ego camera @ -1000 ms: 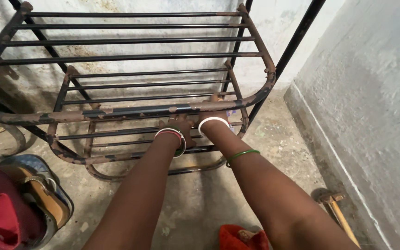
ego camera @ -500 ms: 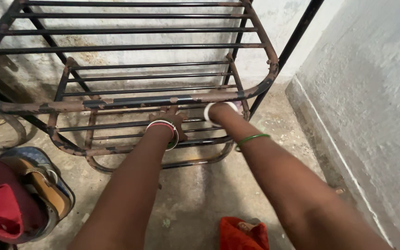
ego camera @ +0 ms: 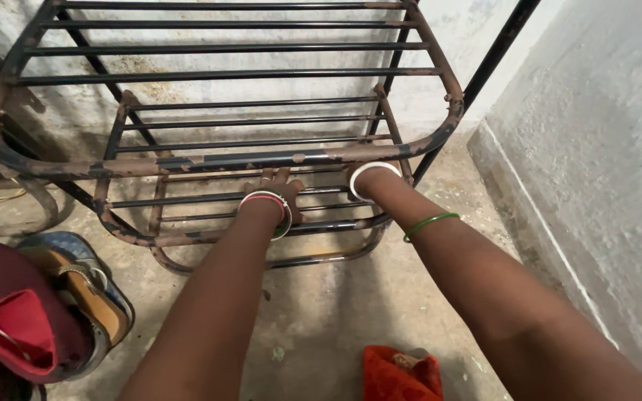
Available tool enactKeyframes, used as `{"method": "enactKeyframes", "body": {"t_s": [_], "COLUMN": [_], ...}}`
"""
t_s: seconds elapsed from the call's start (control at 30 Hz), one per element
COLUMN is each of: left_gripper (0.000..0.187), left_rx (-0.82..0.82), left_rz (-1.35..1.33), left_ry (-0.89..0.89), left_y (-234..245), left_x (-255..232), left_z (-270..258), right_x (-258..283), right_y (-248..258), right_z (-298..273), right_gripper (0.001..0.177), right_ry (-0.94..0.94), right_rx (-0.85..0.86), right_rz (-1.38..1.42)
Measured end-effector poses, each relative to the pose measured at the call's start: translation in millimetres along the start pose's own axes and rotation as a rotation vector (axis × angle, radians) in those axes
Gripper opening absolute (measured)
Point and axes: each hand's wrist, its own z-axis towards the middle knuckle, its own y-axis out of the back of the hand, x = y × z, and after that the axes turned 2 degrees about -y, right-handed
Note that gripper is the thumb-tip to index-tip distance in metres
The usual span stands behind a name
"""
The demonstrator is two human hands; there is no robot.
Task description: The person wipes a metal shoe rack using a small piece of cloth, cleaning the various bars and the metal frame.
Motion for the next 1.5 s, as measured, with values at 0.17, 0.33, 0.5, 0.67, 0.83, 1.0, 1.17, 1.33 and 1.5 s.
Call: {"method": "enactKeyframes", "body": {"t_s": [0.17, 0.33, 0.5, 0.67, 0.83, 1.0, 1.17, 1.33, 1.5], "left_gripper": [0.083, 0.117, 0.078, 0.077, 0.076, 0.080, 0.077, 0.075, 0.074], "left_rx": [-0.034, -0.108, -0.056, -0.036, -0.020, -0.044, -0.024, 0.018, -0.017], "left_rz": [0.006, -0.101, 0.048, 0.031, 0.023, 0.012, 0.001, 0.007, -0.023], "left_ry": [-0.007, 0.034, 0.009, 0.026, 0.057, 0.046, 0.052, 0.069, 0.083], "left_y": [-10, -22, -11, -1, 3, -1, 2, 9, 2], "left_x": [4, 11, 6, 20, 29, 33, 40, 51, 52], "left_z": [9, 28, 2, -22, -29, -29, -41, -48, -46], "right_x": [42, 88, 56, 22, 33, 91, 66, 47, 88], "right_y": [-16, -33, -14, -3, -54, -51, -22, 0, -13], "right_z": [16, 33, 15, 5, 48, 50, 9, -5, 18], "right_gripper": [0.039, 0.038, 0.036, 0.031, 0.027, 0.030, 0.035, 0.040, 0.039], "right_ry": [-0.042, 0.008, 0.038, -0.052, -0.217, -0.094, -0.054, -0.239, -0.260], "right_rx": [-0.062, -0.170, -0.074, 0.027, -0.420, 0.020, -0.105, -0.060, -0.070], "right_rz": [0.078, 0.142, 0.221, -0.012, 0.078, 0.104, 0.185, 0.254, 0.201]}}
